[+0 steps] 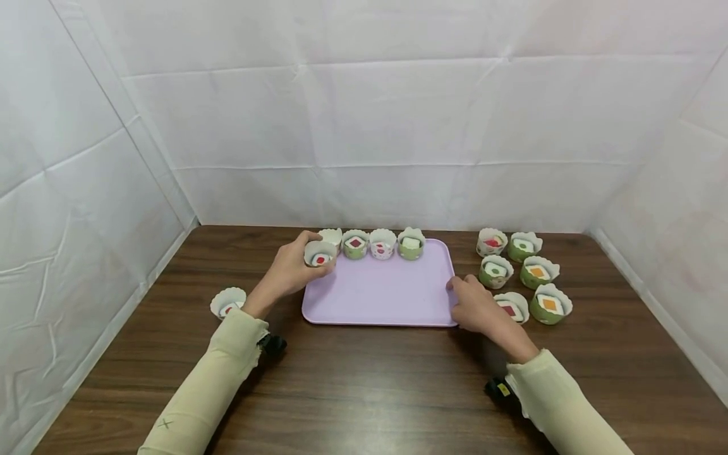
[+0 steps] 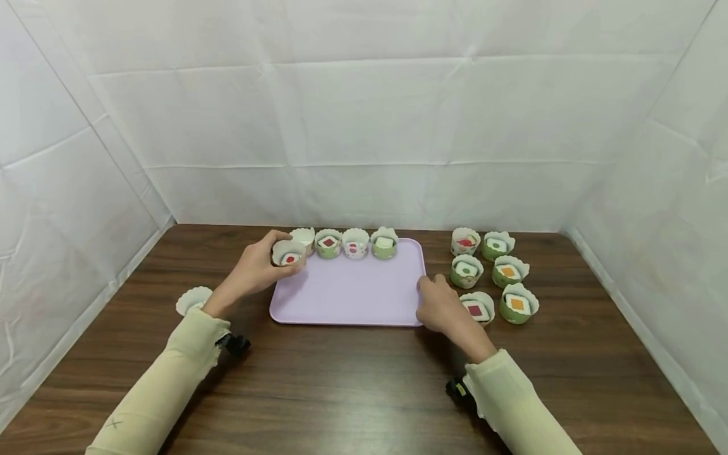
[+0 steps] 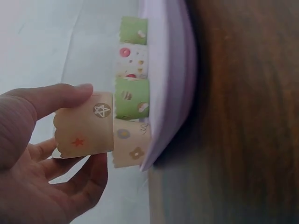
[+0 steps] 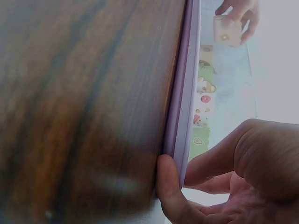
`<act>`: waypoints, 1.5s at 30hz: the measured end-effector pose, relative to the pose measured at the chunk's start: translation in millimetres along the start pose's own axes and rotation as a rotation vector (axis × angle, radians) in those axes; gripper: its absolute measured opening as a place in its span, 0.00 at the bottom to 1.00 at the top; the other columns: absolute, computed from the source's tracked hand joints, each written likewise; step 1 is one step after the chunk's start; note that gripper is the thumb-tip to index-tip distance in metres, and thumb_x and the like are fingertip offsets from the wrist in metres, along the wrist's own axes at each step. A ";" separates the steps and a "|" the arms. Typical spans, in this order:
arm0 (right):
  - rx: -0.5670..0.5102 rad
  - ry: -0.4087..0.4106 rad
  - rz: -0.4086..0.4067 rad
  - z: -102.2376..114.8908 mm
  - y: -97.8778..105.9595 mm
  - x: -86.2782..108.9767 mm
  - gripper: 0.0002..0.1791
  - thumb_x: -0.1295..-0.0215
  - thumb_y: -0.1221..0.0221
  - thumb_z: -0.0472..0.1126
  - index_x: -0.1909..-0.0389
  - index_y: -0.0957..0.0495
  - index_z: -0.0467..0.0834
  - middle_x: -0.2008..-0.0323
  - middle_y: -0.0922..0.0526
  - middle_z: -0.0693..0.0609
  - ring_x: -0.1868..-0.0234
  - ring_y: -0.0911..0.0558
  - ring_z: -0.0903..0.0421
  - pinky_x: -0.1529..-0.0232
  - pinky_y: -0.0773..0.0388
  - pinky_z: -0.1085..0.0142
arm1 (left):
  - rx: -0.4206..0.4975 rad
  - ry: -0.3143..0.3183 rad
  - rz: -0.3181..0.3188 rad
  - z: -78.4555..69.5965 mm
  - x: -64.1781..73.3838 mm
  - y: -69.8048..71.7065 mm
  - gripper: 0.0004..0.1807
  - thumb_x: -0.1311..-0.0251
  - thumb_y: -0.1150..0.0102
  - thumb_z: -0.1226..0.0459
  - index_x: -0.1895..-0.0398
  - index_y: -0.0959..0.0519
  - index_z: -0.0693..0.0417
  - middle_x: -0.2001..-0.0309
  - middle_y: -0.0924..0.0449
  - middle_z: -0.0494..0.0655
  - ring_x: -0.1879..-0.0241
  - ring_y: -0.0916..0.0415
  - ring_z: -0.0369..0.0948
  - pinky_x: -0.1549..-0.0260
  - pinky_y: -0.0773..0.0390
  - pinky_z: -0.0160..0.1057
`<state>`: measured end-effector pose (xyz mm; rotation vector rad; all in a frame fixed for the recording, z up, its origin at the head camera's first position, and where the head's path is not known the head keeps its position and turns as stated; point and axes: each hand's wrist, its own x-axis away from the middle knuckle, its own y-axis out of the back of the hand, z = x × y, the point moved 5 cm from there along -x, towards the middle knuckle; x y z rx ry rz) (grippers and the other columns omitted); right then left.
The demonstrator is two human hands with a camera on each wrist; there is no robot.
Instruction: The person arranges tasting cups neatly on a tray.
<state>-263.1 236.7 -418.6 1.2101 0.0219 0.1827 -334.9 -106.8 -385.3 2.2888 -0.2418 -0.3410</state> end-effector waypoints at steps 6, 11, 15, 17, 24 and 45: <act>0.005 0.003 0.000 0.0 -1.0 -0.3 0.25 0.43 0.41 0.28 0.42 0.25 0.27 0.49 0.25 0.29 0.56 0.23 0.42 0.62 0.17 0.54 | -0.031 -0.054 -0.010 -0.4 -0.3 -8.9 0.34 0.46 0.23 0.61 0.37 0.27 0.60 0.44 0.20 0.61 0.48 0.24 0.54 0.48 0.21 0.53; 0.005 0.006 -0.003 1.0 -1.1 -0.5 0.24 0.43 0.41 0.28 0.43 0.25 0.27 0.49 0.25 0.29 0.56 0.23 0.42 0.62 0.17 0.55 | -0.054 -0.081 -0.013 1.3 -0.2 -14.8 0.32 0.46 0.24 0.60 0.38 0.24 0.60 0.48 0.23 0.60 0.49 0.25 0.53 0.49 0.23 0.52; -0.001 -0.001 0.005 2.0 -2.3 -0.6 0.24 0.42 0.42 0.28 0.42 0.25 0.28 0.49 0.25 0.29 0.57 0.23 0.42 0.63 0.17 0.56 | -0.061 -0.079 -0.001 3.3 0.4 -15.9 0.34 0.44 0.24 0.60 0.35 0.25 0.60 0.44 0.22 0.62 0.45 0.25 0.55 0.43 0.23 0.56; 0.000 -0.004 0.005 2.2 -2.1 -0.6 0.24 0.42 0.42 0.28 0.42 0.25 0.28 0.49 0.25 0.29 0.57 0.22 0.42 0.64 0.17 0.56 | -0.061 -0.076 0.009 5.0 -0.6 -16.1 0.36 0.44 0.24 0.60 0.33 0.27 0.60 0.41 0.22 0.63 0.41 0.26 0.57 0.40 0.24 0.57; 0.003 -0.006 0.000 1.1 -0.3 -1.8 0.25 0.43 0.41 0.28 0.42 0.25 0.27 0.49 0.25 0.29 0.57 0.22 0.41 0.65 0.16 0.57 | -0.055 -0.062 0.025 7.7 -2.7 -16.7 0.41 0.42 0.26 0.59 0.29 0.33 0.63 0.34 0.26 0.65 0.34 0.29 0.59 0.34 0.27 0.60; 0.006 -0.001 -0.004 1.1 0.5 0.0 0.25 0.44 0.42 0.28 0.43 0.24 0.27 0.50 0.25 0.29 0.58 0.22 0.42 0.67 0.17 0.59 | -0.066 -0.017 0.072 7.0 -0.2 -14.9 0.42 0.41 0.26 0.59 0.28 0.36 0.65 0.33 0.27 0.67 0.34 0.29 0.59 0.34 0.26 0.59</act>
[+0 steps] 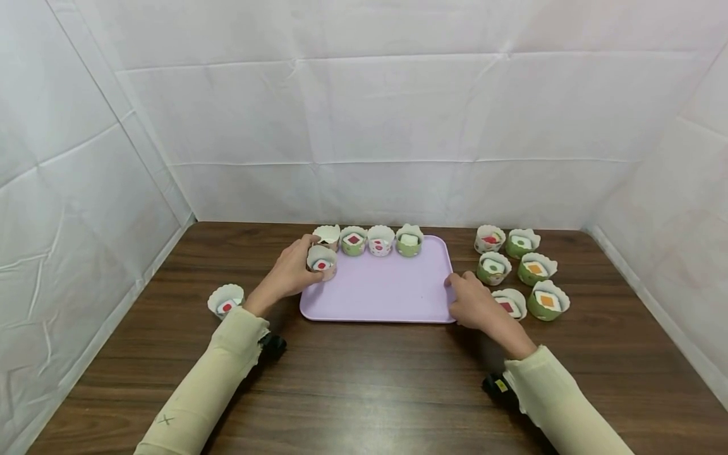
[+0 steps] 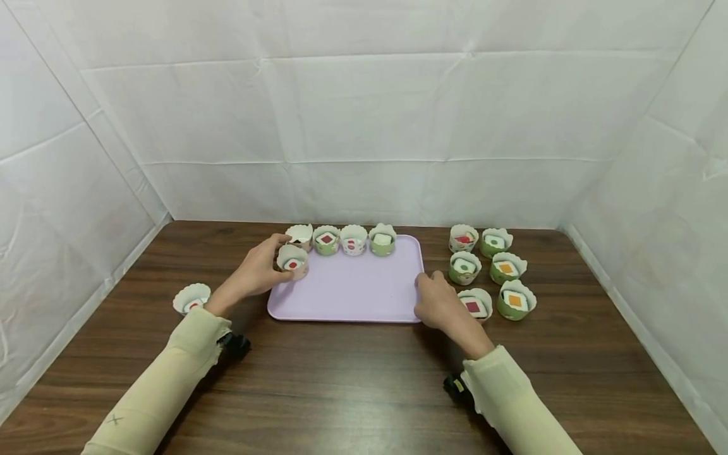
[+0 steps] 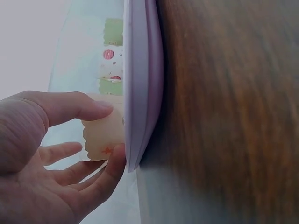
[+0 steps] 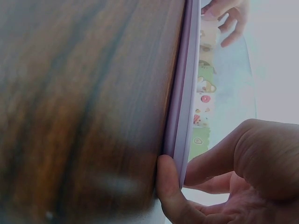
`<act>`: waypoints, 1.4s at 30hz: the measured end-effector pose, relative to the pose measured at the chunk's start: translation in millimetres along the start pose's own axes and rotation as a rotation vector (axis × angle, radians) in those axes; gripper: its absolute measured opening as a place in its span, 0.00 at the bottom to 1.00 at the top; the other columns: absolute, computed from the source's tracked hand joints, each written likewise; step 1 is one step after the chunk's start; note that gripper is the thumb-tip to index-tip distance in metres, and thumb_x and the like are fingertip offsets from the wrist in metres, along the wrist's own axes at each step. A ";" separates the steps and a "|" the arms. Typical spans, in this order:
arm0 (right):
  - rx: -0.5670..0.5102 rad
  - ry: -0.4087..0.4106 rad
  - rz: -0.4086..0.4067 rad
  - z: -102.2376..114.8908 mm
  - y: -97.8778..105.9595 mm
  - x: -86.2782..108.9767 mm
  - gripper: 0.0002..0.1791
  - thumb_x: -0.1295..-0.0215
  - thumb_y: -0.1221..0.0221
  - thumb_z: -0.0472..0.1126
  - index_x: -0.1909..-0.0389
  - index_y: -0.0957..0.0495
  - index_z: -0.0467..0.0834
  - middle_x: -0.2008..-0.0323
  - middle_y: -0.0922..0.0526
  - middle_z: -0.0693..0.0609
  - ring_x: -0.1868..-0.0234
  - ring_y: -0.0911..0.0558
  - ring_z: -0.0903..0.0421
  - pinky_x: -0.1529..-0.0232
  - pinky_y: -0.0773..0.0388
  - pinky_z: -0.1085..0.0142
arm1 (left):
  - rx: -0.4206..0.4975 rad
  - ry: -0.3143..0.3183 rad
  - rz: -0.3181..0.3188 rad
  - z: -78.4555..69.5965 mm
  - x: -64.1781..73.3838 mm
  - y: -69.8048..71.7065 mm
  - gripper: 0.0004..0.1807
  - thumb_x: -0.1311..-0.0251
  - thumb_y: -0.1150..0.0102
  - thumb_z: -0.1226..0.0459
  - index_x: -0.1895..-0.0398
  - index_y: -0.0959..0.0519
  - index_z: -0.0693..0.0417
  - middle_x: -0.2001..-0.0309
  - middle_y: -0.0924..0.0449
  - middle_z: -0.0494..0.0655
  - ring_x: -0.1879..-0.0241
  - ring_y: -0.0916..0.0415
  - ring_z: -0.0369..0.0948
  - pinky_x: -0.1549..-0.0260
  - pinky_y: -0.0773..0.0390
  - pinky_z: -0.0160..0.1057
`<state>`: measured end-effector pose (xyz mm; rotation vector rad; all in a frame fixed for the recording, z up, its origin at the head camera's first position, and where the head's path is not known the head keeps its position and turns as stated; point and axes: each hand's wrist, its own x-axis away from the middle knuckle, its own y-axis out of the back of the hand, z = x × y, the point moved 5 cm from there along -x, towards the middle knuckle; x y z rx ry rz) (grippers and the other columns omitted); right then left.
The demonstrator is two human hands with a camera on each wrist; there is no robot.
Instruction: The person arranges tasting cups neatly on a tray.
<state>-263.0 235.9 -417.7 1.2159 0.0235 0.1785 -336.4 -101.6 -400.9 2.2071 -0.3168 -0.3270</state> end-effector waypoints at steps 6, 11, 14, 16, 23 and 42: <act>0.001 0.027 -0.016 0.9 0.1 1.0 0.24 0.45 0.44 0.27 0.44 0.24 0.27 0.52 0.24 0.30 0.59 0.23 0.43 0.62 0.18 0.54 | -0.007 -0.013 0.019 0.7 1.3 3.3 0.44 0.43 0.26 0.61 0.27 0.37 0.64 0.31 0.29 0.67 0.31 0.31 0.61 0.31 0.28 0.61; 0.012 0.028 -0.019 0.1 0.5 0.5 0.24 0.45 0.43 0.27 0.44 0.24 0.27 0.52 0.24 0.30 0.58 0.24 0.43 0.61 0.18 0.53 | 0.029 -0.017 0.005 -2.5 3.5 12.4 0.47 0.45 0.24 0.63 0.24 0.39 0.63 0.35 0.27 0.66 0.36 0.27 0.60 0.35 0.25 0.59; 0.017 0.030 -0.020 0.5 0.5 0.0 0.24 0.45 0.43 0.27 0.44 0.24 0.27 0.52 0.24 0.31 0.58 0.24 0.43 0.60 0.18 0.53 | 0.051 -0.039 -0.030 -6.3 6.4 21.9 0.47 0.47 0.23 0.66 0.25 0.38 0.64 0.39 0.25 0.65 0.40 0.24 0.59 0.38 0.22 0.57; 0.018 0.028 -0.017 0.9 0.5 -0.1 0.24 0.45 0.43 0.27 0.44 0.24 0.27 0.52 0.24 0.30 0.57 0.24 0.43 0.60 0.18 0.53 | 0.058 -0.056 -0.055 -9.0 8.8 28.2 0.47 0.47 0.23 0.67 0.25 0.37 0.64 0.39 0.25 0.66 0.40 0.24 0.59 0.39 0.20 0.56; 0.022 0.025 -0.011 2.4 1.3 -0.3 0.24 0.44 0.44 0.27 0.44 0.25 0.27 0.51 0.24 0.30 0.57 0.24 0.43 0.58 0.18 0.52 | 0.101 -0.061 -0.114 -11.5 21.1 46.7 0.46 0.46 0.25 0.70 0.24 0.37 0.61 0.35 0.29 0.65 0.39 0.24 0.59 0.49 0.12 0.53; 0.016 0.012 0.010 0.2 0.1 -0.1 0.24 0.44 0.42 0.28 0.43 0.24 0.28 0.50 0.24 0.30 0.57 0.24 0.43 0.59 0.18 0.53 | -0.039 -0.094 -0.123 29.1 71.0 77.6 0.41 0.41 0.27 0.65 0.26 0.35 0.63 0.38 0.28 0.67 0.41 0.25 0.62 0.45 0.16 0.61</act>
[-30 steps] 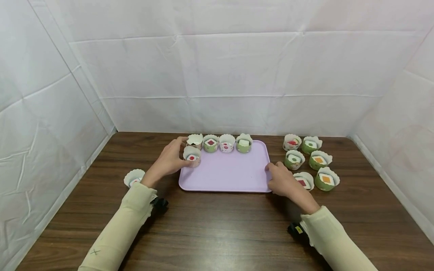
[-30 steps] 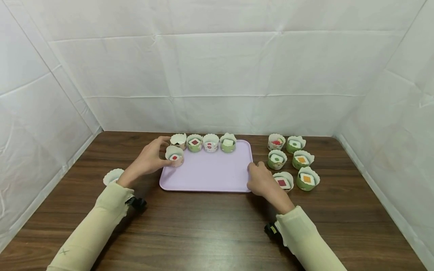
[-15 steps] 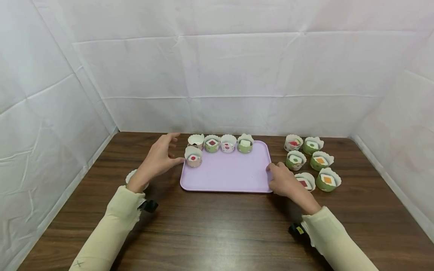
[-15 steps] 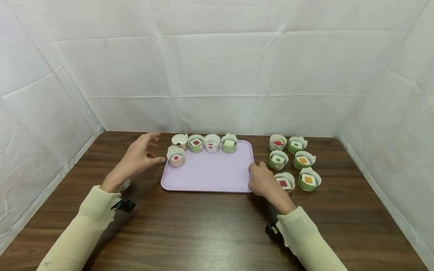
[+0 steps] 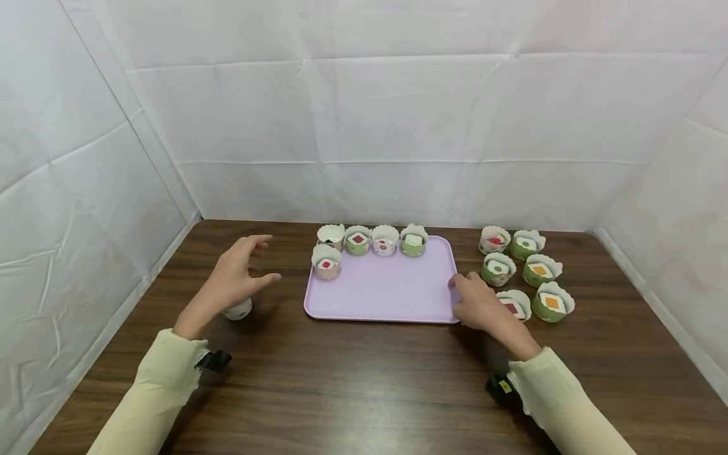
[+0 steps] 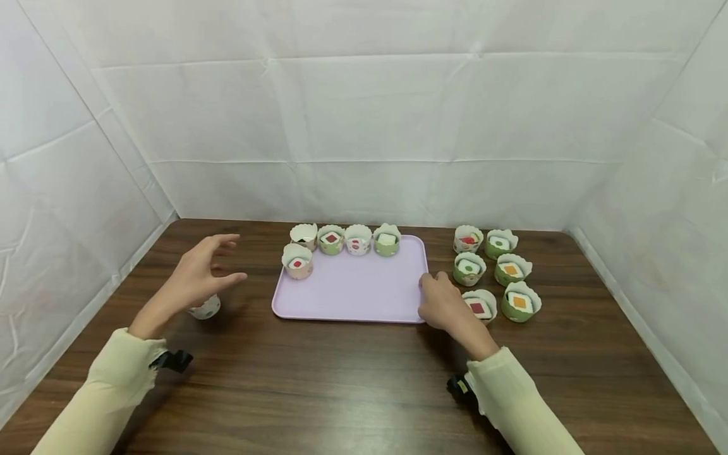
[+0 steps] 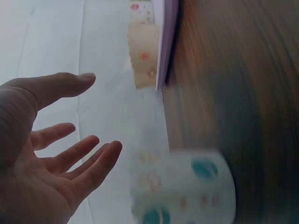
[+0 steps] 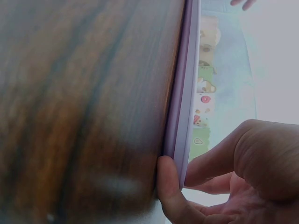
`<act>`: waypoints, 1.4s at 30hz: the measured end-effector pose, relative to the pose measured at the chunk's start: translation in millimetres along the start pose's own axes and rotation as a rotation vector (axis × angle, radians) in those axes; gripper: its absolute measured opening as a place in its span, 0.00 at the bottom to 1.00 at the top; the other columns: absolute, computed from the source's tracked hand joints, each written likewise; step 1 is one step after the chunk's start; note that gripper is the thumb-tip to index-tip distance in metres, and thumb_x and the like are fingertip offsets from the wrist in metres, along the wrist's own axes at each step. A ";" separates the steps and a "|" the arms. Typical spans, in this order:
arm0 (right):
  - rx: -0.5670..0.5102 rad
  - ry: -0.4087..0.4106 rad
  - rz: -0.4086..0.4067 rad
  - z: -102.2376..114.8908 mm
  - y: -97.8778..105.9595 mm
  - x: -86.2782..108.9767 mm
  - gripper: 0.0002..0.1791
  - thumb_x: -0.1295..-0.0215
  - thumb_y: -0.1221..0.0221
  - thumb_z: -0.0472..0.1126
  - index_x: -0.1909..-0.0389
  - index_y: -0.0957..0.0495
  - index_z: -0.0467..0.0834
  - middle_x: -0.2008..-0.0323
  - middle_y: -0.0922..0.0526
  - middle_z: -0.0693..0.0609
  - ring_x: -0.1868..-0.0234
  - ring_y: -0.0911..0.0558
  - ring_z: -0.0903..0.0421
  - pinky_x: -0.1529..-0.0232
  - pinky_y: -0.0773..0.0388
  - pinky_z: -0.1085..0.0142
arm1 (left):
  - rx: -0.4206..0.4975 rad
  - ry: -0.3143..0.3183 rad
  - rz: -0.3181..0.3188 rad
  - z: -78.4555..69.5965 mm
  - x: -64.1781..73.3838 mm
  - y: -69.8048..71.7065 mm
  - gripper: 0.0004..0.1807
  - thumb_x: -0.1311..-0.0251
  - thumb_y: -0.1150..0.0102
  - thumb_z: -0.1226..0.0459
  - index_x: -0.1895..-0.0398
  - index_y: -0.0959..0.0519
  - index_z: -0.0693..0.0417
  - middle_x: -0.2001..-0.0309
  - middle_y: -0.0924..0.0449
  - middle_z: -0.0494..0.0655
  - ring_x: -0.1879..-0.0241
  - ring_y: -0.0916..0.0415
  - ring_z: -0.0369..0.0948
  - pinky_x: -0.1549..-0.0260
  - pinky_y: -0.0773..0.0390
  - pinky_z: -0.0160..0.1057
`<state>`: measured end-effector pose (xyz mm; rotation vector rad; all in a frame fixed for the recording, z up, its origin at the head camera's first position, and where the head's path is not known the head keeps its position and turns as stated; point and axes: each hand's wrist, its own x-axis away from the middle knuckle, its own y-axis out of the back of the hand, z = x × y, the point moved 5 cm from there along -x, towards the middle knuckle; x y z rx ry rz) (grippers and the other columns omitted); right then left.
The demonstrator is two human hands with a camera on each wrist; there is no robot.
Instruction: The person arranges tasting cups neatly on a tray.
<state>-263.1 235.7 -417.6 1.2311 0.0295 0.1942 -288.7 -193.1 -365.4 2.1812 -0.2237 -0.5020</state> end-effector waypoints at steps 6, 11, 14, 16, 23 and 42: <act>-0.004 -0.004 0.002 0.1 -0.4 0.6 0.25 0.44 0.42 0.27 0.43 0.24 0.27 0.50 0.24 0.29 0.57 0.23 0.43 0.60 0.18 0.53 | -0.040 0.062 0.061 16.2 13.8 18.1 0.41 0.37 0.29 0.59 0.25 0.36 0.63 0.34 0.29 0.69 0.34 0.30 0.64 0.40 0.21 0.64; -0.007 -0.004 -0.001 -0.2 -0.4 -0.2 0.24 0.44 0.42 0.28 0.43 0.24 0.28 0.50 0.24 0.30 0.57 0.23 0.43 0.60 0.18 0.53 | -0.056 0.108 0.145 30.7 25.7 27.1 0.45 0.38 0.29 0.51 0.24 0.38 0.62 0.33 0.29 0.70 0.34 0.31 0.66 0.42 0.23 0.67; -0.012 -0.004 0.000 -0.6 -0.6 -0.5 0.24 0.44 0.42 0.28 0.43 0.24 0.28 0.51 0.24 0.30 0.57 0.23 0.42 0.60 0.18 0.53 | -0.046 0.126 0.197 39.0 32.4 28.5 0.46 0.38 0.29 0.48 0.24 0.38 0.62 0.33 0.27 0.70 0.35 0.28 0.66 0.44 0.22 0.67; -0.014 -0.004 0.001 -0.6 -0.7 -0.6 0.24 0.44 0.42 0.28 0.43 0.25 0.28 0.51 0.24 0.30 0.57 0.23 0.42 0.60 0.17 0.53 | -0.041 0.133 0.221 43.9 35.6 29.2 0.47 0.38 0.29 0.47 0.24 0.37 0.63 0.34 0.27 0.71 0.35 0.28 0.66 0.43 0.21 0.66; -0.015 0.001 -0.005 -0.4 -0.3 -0.6 0.24 0.44 0.42 0.27 0.43 0.24 0.28 0.51 0.24 0.30 0.57 0.24 0.43 0.60 0.18 0.53 | 0.036 0.132 0.303 53.2 40.1 28.3 0.49 0.42 0.25 0.51 0.24 0.38 0.63 0.35 0.26 0.70 0.40 0.23 0.63 0.48 0.16 0.58; -0.024 -0.018 0.003 0.5 0.3 0.9 0.24 0.43 0.42 0.28 0.42 0.25 0.28 0.49 0.25 0.30 0.56 0.23 0.42 0.61 0.17 0.55 | 0.020 0.108 0.354 60.2 37.1 18.5 0.41 0.47 0.21 0.54 0.36 0.29 0.66 0.46 0.19 0.61 0.50 0.22 0.50 0.56 0.19 0.43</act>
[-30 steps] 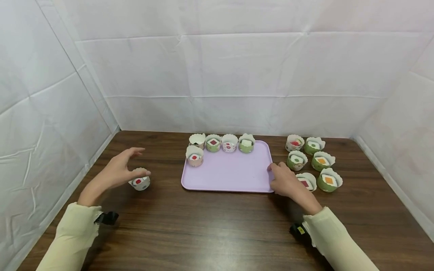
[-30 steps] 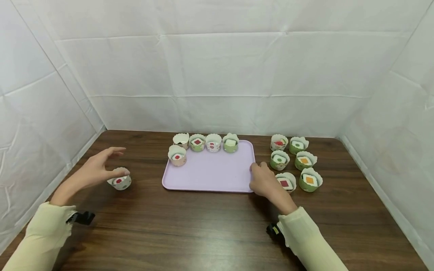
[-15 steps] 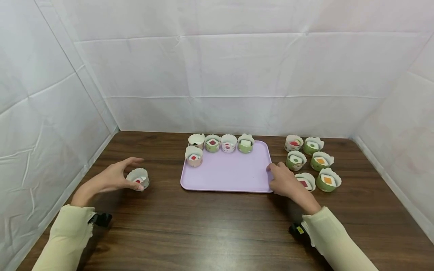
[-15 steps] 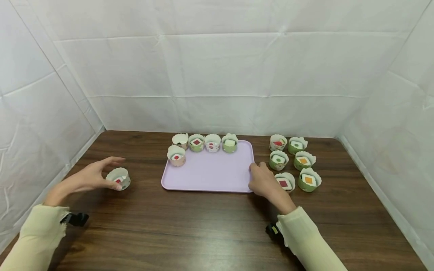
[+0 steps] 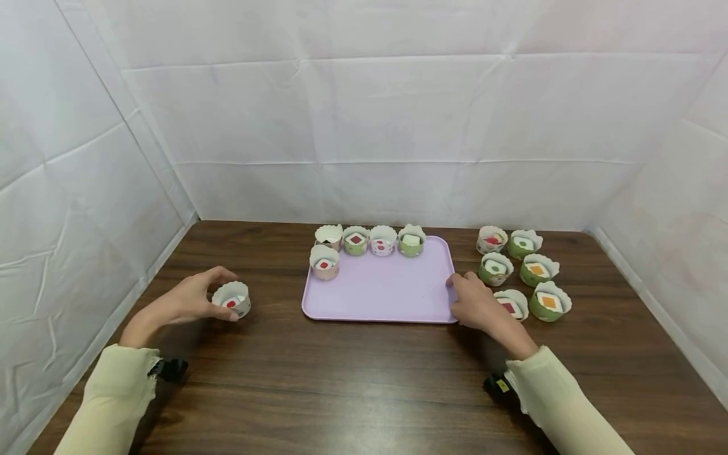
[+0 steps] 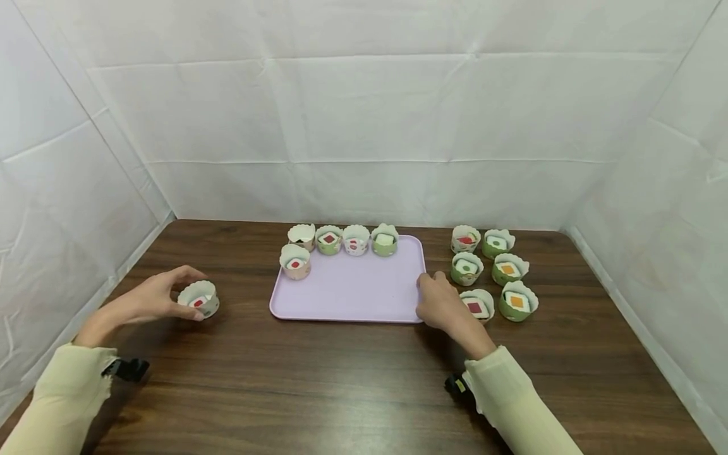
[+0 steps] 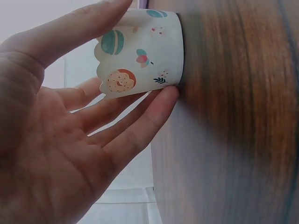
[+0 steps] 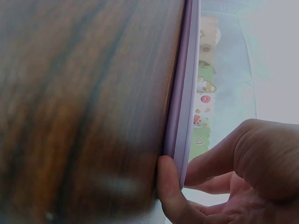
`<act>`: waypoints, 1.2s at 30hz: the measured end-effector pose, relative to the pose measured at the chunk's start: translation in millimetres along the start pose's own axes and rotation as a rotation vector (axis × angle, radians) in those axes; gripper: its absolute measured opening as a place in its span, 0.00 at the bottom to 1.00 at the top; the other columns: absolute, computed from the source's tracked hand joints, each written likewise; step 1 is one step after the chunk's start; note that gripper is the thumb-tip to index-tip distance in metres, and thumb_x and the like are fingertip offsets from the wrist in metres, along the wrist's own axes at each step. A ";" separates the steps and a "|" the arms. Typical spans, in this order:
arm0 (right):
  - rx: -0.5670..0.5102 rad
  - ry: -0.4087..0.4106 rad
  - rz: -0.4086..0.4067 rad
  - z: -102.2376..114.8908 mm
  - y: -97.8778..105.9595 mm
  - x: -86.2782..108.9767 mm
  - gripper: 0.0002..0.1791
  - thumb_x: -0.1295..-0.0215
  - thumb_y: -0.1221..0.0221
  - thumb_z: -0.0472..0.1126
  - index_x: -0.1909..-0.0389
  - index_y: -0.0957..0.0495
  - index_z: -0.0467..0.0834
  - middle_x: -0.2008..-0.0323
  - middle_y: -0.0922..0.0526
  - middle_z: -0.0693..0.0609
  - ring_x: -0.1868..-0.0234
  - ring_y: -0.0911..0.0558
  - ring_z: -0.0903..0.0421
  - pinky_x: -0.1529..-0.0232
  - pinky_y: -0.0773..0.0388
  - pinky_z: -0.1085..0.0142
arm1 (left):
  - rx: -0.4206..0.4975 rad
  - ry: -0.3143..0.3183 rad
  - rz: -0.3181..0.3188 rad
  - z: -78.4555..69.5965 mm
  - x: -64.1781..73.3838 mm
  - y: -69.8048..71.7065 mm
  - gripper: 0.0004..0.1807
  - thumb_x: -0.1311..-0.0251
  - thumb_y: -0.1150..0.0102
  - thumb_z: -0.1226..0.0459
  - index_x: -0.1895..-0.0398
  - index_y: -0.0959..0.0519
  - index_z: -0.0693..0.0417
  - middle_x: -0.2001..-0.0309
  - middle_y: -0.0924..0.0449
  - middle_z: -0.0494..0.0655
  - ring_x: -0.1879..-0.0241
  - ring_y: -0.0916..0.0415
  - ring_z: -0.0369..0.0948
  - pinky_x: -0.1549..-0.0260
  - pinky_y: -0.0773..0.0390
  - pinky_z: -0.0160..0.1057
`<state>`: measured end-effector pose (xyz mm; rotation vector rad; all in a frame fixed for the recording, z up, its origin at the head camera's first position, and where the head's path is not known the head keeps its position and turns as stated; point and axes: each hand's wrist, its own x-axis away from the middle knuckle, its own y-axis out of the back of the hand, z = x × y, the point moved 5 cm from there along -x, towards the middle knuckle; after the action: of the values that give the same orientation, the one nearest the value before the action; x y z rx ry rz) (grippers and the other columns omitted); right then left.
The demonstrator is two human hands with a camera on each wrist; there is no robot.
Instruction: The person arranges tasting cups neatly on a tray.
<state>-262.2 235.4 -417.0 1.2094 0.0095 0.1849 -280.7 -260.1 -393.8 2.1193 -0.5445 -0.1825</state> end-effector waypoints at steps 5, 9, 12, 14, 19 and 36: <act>-0.005 -0.008 0.008 -1.0 -1.6 0.7 0.25 0.43 0.42 0.28 0.42 0.25 0.28 0.49 0.26 0.30 0.56 0.22 0.41 0.62 0.17 0.56 | -0.001 -0.008 -0.014 1.5 -0.6 -1.8 0.35 0.47 0.22 0.57 0.41 0.27 0.64 0.50 0.17 0.59 0.53 0.21 0.48 0.59 0.21 0.39; -0.005 -0.011 0.013 -1.7 -3.1 0.9 0.25 0.43 0.42 0.28 0.41 0.26 0.28 0.48 0.26 0.29 0.56 0.22 0.41 0.61 0.17 0.55 | -0.006 -0.012 -0.025 1.5 -0.9 -2.5 0.33 0.46 0.23 0.57 0.42 0.26 0.63 0.51 0.16 0.58 0.55 0.21 0.45 0.62 0.23 0.37; -0.002 -0.014 0.014 -2.1 -4.1 0.7 0.25 0.42 0.42 0.28 0.41 0.25 0.28 0.47 0.26 0.29 0.56 0.23 0.42 0.60 0.17 0.54 | -0.010 -0.008 -0.034 1.1 -0.5 -2.2 0.31 0.42 0.25 0.57 0.41 0.26 0.62 0.51 0.16 0.57 0.56 0.22 0.44 0.62 0.23 0.37; 0.001 -0.010 0.011 -1.7 -4.1 0.7 0.25 0.43 0.42 0.28 0.42 0.25 0.28 0.48 0.26 0.29 0.56 0.23 0.42 0.60 0.17 0.54 | -0.011 -0.003 -0.040 1.2 -0.2 -1.8 0.29 0.40 0.27 0.57 0.40 0.26 0.62 0.51 0.17 0.57 0.57 0.22 0.43 0.61 0.23 0.38; 0.004 0.006 -0.003 -0.3 -2.3 0.5 0.24 0.43 0.42 0.28 0.43 0.25 0.28 0.49 0.25 0.29 0.57 0.23 0.42 0.60 0.17 0.54 | -0.004 0.019 -0.067 1.1 -0.5 -0.5 0.29 0.36 0.30 0.57 0.38 0.27 0.62 0.51 0.17 0.58 0.60 0.24 0.42 0.62 0.24 0.39; 0.012 0.017 -0.007 0.3 0.2 -0.6 0.24 0.44 0.41 0.28 0.44 0.24 0.27 0.51 0.24 0.29 0.58 0.22 0.42 0.62 0.17 0.55 | -0.046 0.070 -0.202 0.7 -3.8 2.7 0.30 0.36 0.32 0.56 0.37 0.29 0.62 0.48 0.18 0.64 0.54 0.20 0.53 0.63 0.23 0.40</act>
<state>-262.7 235.2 -416.7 1.2198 0.0294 0.1891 -285.2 -260.2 -392.3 2.1259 -0.2825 -0.2313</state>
